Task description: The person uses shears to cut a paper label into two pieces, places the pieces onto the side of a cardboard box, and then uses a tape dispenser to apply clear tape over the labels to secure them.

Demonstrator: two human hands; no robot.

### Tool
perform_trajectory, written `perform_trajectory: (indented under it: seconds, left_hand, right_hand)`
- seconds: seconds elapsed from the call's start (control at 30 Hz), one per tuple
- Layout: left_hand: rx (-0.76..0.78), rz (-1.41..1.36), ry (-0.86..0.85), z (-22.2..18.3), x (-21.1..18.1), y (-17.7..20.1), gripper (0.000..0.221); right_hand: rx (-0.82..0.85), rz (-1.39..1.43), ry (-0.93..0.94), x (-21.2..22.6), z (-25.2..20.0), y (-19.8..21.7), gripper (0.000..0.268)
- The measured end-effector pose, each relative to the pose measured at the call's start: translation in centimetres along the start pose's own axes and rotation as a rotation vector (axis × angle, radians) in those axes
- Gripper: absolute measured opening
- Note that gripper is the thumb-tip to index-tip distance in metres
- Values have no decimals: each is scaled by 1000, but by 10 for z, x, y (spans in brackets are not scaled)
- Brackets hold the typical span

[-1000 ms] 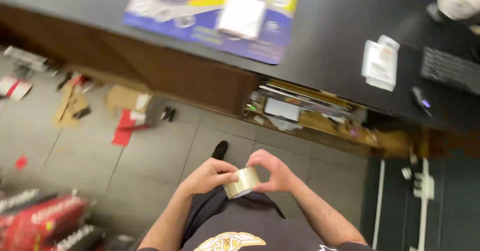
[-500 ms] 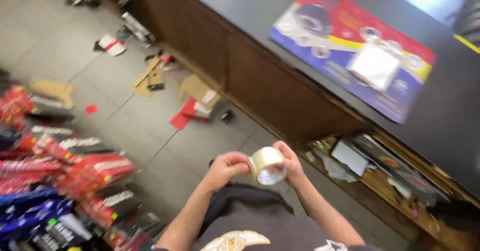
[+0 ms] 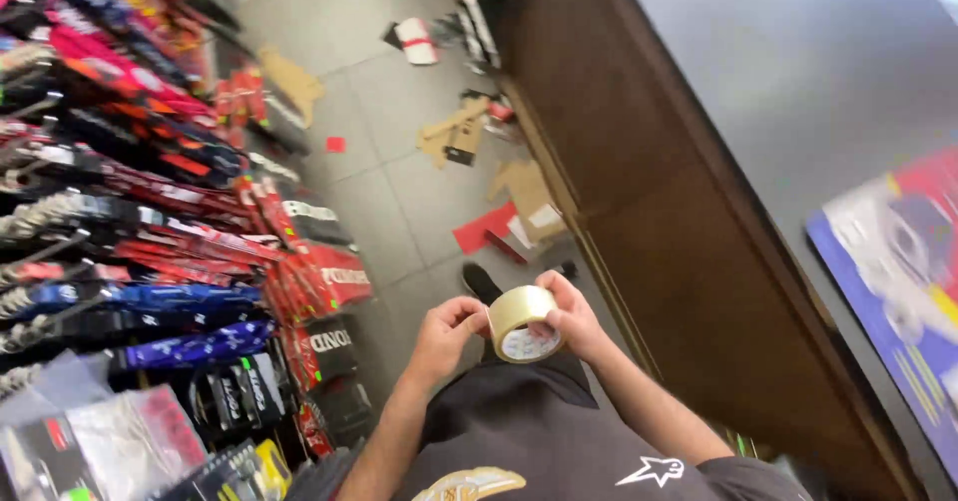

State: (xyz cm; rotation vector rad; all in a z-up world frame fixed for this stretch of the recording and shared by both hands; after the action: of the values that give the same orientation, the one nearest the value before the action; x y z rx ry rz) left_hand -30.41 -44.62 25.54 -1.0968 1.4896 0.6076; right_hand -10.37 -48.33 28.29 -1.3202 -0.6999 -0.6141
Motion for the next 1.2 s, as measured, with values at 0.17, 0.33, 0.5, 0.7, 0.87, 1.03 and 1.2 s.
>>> perform_trajectory:
  seconds: [0.17, 0.33, 0.5, 0.7, 0.87, 1.03, 1.2]
  left_hand:
    - [-240, 56, -18, 51, -73, 63, 16]
    - [-250, 127, -39, 158, -79, 146, 19]
    - [-167, 69, -71, 246, -142, 207, 17]
    - [-95, 92, 105, 370, -137, 271, 39]
    - [-47, 477, 250, 495, -216, 303, 16]
    - [38, 387, 93, 646, -236, 347, 12]
    - [288, 140, 205, 783, -281, 371, 17]
  right_hand:
    - [56, -481, -133, 0, 127, 0, 56]
    - [245, -793, -115, 10, 281, -13, 67]
    - [372, -1002, -246, 23, 415, -28, 68]
    - [635, -1177, 77, 57, 548, -61, 61]
    - [646, -1281, 226, 75, 642, -45, 51]
    - [468, -1360, 256, 73, 754, -5, 54]
    - [225, -1441, 252, 97, 865, 12, 56]
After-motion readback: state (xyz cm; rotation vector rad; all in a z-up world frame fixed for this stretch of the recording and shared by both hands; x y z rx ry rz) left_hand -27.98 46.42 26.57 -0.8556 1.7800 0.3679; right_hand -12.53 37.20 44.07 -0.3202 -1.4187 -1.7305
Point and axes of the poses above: each hand's wrist, its own z-axis towards the middle knuckle, its own y-axis out of the back of the hand, x = y × z, the point moved 6 cm from there along z, towards the middle knuckle, and after that the axes turned 9 degrees about z, right-handed, at the moved point
